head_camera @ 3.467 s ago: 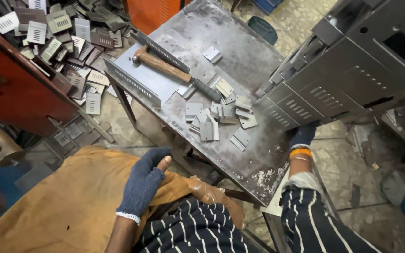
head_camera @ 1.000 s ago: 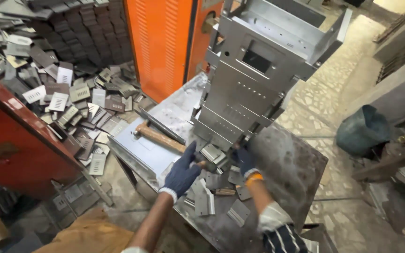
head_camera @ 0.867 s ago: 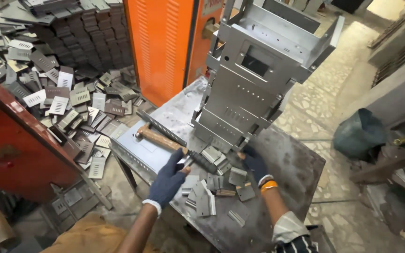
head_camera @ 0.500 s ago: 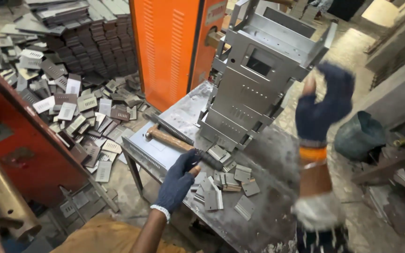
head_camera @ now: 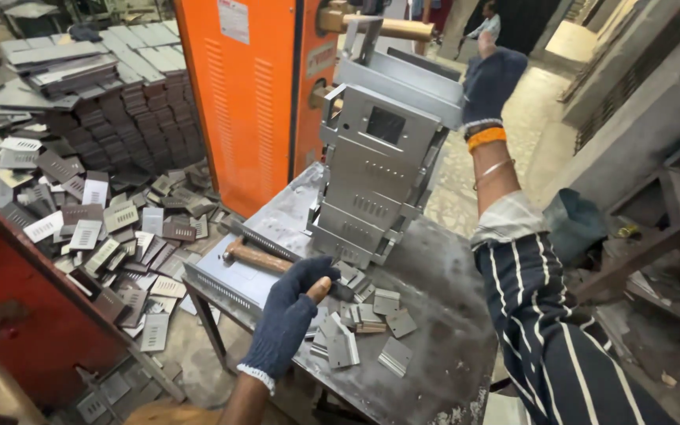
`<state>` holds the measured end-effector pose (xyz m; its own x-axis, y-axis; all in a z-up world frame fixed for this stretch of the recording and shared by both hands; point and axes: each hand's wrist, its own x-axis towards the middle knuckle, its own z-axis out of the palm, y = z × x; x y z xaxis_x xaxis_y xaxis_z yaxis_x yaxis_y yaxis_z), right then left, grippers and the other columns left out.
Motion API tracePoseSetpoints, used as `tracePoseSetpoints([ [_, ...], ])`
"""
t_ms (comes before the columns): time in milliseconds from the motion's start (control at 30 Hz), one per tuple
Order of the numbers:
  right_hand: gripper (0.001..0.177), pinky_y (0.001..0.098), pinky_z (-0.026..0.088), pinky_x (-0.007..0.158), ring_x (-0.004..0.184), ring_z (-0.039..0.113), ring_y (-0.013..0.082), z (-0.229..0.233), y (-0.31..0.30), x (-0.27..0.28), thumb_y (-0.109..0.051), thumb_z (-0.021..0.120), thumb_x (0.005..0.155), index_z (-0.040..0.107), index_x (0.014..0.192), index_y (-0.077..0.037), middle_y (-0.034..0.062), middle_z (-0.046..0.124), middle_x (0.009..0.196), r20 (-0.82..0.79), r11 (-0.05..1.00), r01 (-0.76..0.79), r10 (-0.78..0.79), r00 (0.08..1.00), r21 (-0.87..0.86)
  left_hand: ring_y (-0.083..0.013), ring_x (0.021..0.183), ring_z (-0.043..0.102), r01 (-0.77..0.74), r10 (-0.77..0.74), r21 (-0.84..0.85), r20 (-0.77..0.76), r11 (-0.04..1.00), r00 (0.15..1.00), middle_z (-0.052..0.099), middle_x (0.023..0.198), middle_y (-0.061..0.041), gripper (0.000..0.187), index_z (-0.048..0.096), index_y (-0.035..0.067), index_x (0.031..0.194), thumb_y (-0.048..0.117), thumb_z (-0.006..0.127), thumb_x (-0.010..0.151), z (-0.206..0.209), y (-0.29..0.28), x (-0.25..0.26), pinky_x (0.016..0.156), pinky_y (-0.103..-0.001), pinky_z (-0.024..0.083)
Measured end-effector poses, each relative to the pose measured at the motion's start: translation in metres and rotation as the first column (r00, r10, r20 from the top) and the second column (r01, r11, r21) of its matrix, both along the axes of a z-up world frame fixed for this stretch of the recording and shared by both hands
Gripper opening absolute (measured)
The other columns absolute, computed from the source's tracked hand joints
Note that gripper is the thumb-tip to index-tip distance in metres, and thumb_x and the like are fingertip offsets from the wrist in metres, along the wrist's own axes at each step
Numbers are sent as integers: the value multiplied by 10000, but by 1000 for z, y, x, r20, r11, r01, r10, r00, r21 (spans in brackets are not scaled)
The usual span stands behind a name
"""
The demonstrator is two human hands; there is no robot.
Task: The person places a rectangular metal faceplate panel under the lever of a manual press, pulls the lever down to bend or form the panel, then releases it and sets the formed panel aside, occasionally stacking finished metal enclosures on the work table.
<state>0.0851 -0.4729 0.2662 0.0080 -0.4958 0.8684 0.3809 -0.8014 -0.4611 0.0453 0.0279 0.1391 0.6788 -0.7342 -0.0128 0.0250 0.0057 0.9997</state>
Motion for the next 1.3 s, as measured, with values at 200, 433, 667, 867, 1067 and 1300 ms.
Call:
tracePoseSetpoints([
  [200, 579, 379, 309, 539, 474, 374, 229, 58, 104, -21, -193, 746, 1066, 483, 591, 7, 48, 403, 545, 135, 920, 51, 3, 991, -388, -124, 1091, 661, -17, 56, -256, 144, 967, 988, 756, 1189, -80, 424, 626, 16, 1323, 235, 614, 961, -23, -2, 9, 964, -288, 506],
  [433, 464, 357, 373, 542, 456, 430, 259, 62, 274, -107, -129, 695, 1042, 515, 632, -8, 75, 456, 555, -144, 873, -283, 246, 959, -396, -238, 1160, 657, -378, 87, -524, -495, 763, 864, 709, 1245, -95, 501, 600, 20, 1317, 401, 530, 999, -29, 36, 25, 1048, -404, 492],
  [667, 540, 359, 499, 675, 539, 570, 198, -102, 287, -99, -381, 507, 1081, 542, 611, -117, 79, 580, 581, -186, 396, -733, 917, 354, 553, -281, 1107, 685, -522, -26, -596, -674, 610, 738, 700, 1194, -123, 581, 585, 19, 1279, 498, 468, 971, -206, 181, 35, 981, -429, 504],
  [867, 492, 342, 545, 606, 624, 672, 221, -246, 384, -78, -390, 591, 996, 724, 848, 60, 131, 724, 737, -282, 351, -443, 935, 216, 825, -278, 1035, 678, -638, 260, -371, -690, 674, 676, 703, 1175, -146, 575, 582, -6, 1299, 468, 484, 990, -410, 325, -26, 908, -431, 513],
  [1067, 671, 262, 536, 818, 870, 682, 112, -221, 491, -106, -568, 380, 1041, 743, 1005, -5, 60, 740, 937, -293, 182, -625, 953, -79, 759, -272, 966, 683, -802, 556, -230, -615, 552, 559, 715, 1144, -165, 573, 604, -45, 1291, 435, 511, 993, -312, 320, -87, 836, -413, 526],
  [1300, 449, 289, 451, 577, 675, 554, 134, -249, 547, -81, -375, 647, 1071, 657, 911, 44, 56, 598, 780, -98, 74, -434, 995, -33, 898, -227, 937, 659, -902, 884, -340, -288, 266, 369, 692, 1076, -140, 556, 627, -61, 1185, 461, 541, 1014, -174, 254, -194, 832, -355, 514],
])
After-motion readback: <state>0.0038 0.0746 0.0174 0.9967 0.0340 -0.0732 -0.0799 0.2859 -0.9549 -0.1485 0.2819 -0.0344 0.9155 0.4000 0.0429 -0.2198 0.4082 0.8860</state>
